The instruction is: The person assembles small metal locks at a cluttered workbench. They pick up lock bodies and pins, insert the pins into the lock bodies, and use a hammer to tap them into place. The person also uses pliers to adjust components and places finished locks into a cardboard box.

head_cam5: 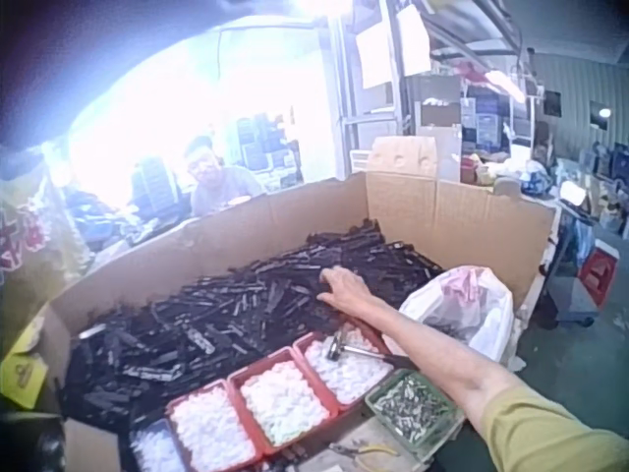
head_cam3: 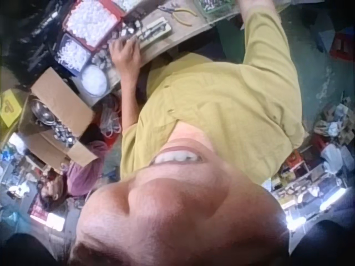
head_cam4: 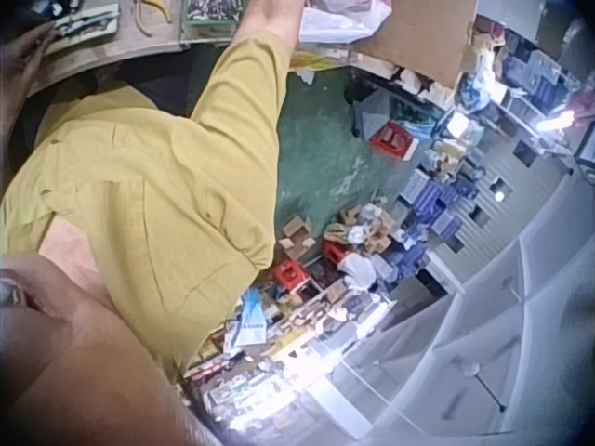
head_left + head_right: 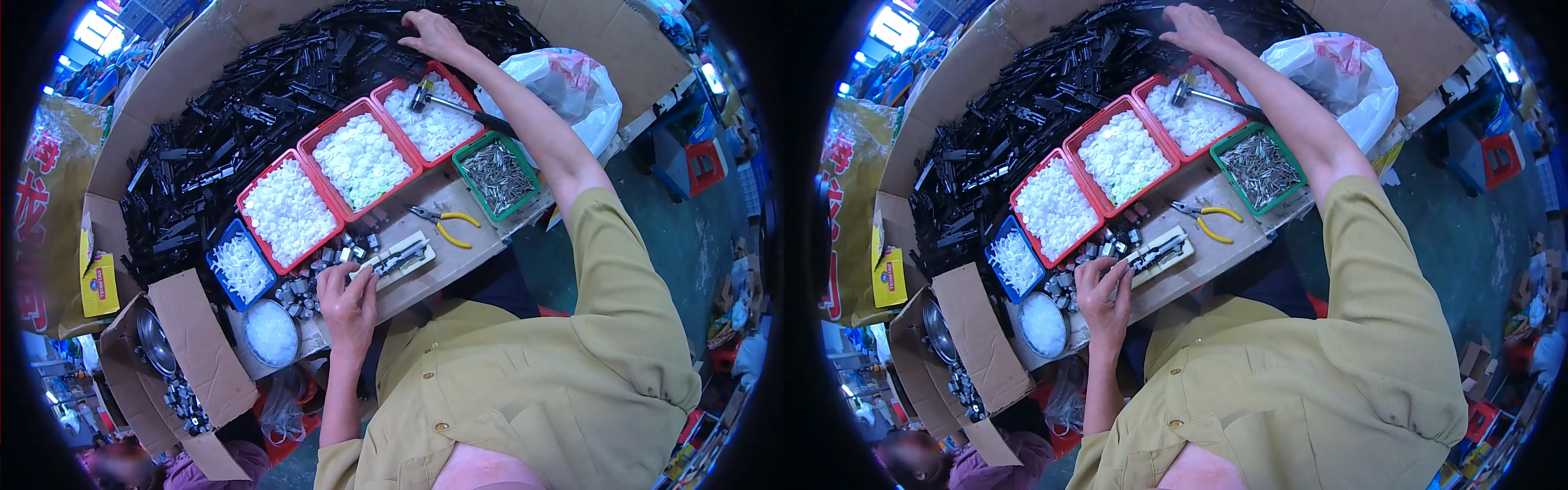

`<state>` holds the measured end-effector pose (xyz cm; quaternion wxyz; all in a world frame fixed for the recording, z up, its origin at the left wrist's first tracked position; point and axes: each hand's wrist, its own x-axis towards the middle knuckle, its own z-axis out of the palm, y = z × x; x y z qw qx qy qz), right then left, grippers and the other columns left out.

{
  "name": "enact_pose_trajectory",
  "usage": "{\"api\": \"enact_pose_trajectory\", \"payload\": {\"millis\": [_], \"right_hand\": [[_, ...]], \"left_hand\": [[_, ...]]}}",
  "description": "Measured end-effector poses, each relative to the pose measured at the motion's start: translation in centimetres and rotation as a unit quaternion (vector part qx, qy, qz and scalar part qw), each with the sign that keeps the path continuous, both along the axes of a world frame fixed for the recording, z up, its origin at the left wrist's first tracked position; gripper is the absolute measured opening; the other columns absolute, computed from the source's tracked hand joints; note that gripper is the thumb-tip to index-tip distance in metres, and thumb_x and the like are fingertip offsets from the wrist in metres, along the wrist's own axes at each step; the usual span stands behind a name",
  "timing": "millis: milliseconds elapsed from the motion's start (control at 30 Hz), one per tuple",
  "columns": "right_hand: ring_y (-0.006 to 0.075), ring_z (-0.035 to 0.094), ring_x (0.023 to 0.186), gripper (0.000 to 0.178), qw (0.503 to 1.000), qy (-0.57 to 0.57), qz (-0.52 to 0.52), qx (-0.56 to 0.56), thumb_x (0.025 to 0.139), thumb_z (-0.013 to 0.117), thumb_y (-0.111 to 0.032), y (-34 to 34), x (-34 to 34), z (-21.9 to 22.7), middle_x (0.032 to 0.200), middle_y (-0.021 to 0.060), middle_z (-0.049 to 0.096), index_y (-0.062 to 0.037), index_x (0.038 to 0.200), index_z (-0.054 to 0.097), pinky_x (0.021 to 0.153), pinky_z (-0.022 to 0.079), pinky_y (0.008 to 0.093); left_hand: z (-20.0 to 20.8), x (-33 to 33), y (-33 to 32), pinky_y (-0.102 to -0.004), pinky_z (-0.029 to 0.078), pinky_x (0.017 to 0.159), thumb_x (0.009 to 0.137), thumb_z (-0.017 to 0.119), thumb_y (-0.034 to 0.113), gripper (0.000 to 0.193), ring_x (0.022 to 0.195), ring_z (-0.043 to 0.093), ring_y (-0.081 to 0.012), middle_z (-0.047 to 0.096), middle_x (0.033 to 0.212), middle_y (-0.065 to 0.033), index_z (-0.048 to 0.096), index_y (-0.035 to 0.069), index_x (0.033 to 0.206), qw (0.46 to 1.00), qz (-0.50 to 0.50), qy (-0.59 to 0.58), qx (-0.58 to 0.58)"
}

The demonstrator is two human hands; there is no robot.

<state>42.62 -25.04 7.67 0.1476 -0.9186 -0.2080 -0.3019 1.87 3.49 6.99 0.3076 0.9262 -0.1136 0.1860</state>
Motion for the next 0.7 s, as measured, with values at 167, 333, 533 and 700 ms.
{"api": "enact_pose_trajectory", "payload": {"millis": [167, 333, 533, 700], "right_hand": [[0.0307, 0.065, 0.102, 0.033, 0.996, 0.073, -0.053, -0.018, 0.083, 0.074, -0.036, 1.4, 0.2, 0.6, 0.102, 0.0117, 0.067, -0.0096, 0.101, 0.066, 0.083, 0.052, 0.0450], [0.0342, 0.049, 0.121, 0.042, 0.994, 0.053, -0.096, 0.017, 0.086, 0.069, -0.039, 3.3, 2.5, -0.8, 0.124, 0.0172, 0.057, -0.0021, 0.106, 0.063, 0.096, 0.041, 0.0559], [0.0353, 0.052, 0.117, 0.029, 0.985, 0.092, -0.143, -0.022, 0.085, 0.063, -0.027, 3.5, 3.7, 0.7, 0.116, 0.0152, 0.059, -0.0049, 0.105, 0.064, 0.098, 0.040, 0.0566], [0.0355, 0.057, 0.103, 0.017, 0.994, -0.037, -0.098, -0.027, 0.085, 0.057, -0.019, 2.5, 3.1, -0.5, 0.101, 0.0119, 0.063, -0.0063, 0.093, 0.065, 0.086, 0.044, 0.0541]], "left_hand": [[-0.1, 0.0, -0.1, -0.0401, 0.047, 0.082, 0.077, 0.075, 0.001, 0.018, 0.094, 0.058, -0.0293, 0.065, 0.094, -0.0105, 0.073, 0.003, 0.095, 1.000, -0.002, 0.013, -0.008], [-0.2, -0.2, 0.5, -0.0395, 0.047, 0.082, 0.077, 0.076, 0.002, 0.017, 0.094, 0.058, -0.0291, 0.065, 0.092, -0.0098, 0.073, 0.002, 0.094, 1.000, 0.004, 0.012, -0.004], [0.3, -0.3, 1.2, -0.0393, 0.046, 0.082, 0.076, 0.076, 0.001, 0.015, 0.092, 0.058, -0.0288, 0.066, 0.089, -0.0094, 0.073, 0.001, 0.091, 0.999, 0.016, 0.000, -0.028], [0.9, 0.2, 1.3, -0.0392, 0.046, 0.080, 0.076, 0.077, 0.001, 0.014, 0.090, 0.058, -0.0285, 0.066, 0.087, -0.0094, 0.074, 0.001, 0.089, 0.999, 0.011, -0.015, -0.047]]}}
